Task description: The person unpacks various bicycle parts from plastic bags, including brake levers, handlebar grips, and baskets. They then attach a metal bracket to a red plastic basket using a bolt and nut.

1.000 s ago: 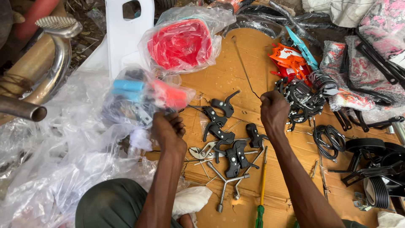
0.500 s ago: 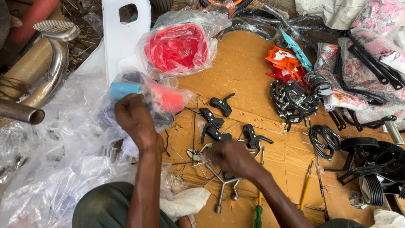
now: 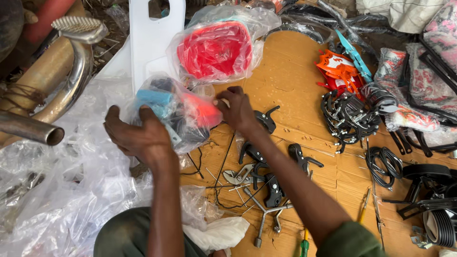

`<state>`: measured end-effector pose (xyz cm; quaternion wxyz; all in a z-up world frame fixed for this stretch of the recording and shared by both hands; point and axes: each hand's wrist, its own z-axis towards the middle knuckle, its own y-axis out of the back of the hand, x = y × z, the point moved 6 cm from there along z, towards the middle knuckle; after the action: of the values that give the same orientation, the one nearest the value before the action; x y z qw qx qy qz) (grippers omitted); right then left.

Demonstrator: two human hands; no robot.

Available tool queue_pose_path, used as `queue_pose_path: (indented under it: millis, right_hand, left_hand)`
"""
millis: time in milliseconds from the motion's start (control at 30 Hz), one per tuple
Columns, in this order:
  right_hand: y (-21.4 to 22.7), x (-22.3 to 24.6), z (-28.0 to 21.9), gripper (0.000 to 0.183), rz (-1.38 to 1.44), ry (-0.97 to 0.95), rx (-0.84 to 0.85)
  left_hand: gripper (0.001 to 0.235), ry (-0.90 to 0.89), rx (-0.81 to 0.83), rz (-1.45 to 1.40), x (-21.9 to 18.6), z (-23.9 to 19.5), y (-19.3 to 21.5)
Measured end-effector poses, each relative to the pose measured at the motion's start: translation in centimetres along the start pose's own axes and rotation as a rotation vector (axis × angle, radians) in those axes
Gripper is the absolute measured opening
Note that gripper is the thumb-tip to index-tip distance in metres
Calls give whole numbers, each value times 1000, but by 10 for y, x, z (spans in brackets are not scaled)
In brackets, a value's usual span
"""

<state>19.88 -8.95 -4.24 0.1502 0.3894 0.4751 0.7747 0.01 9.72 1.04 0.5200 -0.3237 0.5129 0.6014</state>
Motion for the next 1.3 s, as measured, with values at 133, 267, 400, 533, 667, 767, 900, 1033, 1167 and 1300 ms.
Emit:
queue_pose_path:
  millis: [133,267,400,533,667,767,900,1033,1167,1300]
  right_hand:
    - [-5,57,-46,51,249,-119,-149]
    - [20,83,-65,63,337,-20,-117]
    - [47,30,-89,41,307,-280,-104]
    - [88,-43,-135,37,19,-354,-275]
    - [115,-95,-210,54,-106,-743,-279]
    - [111,-88,-251,89,-86,-851,-102]
    - [82,-39,-265,97,90,-802,54]
    - [64,7,-218,85,108,-604,44]
    - [51,33,-169,78,185,-525,50]
    - [35,56,-138,70,205,-480,17]
  left_hand:
    - [49,143,306,227,13,3,-13]
    - [37,-484,204,711,-24,-18,-8]
    - [26,-469,281,566,-28,-17,-3]
    - [14,-482,228,487,-35,-17,-4]
    - [13,-301,170,49,-23,-12,0]
    - [37,-228,153,-387,-20,-1,5]
    - [50,-141,270,-771,-24,10,12]
    - [43,-288,323,-778,-48,4,20]
    - [45,-218,331,-850,-60,-3,21]
    - [42,-126,394,-910,-63,-13,10]
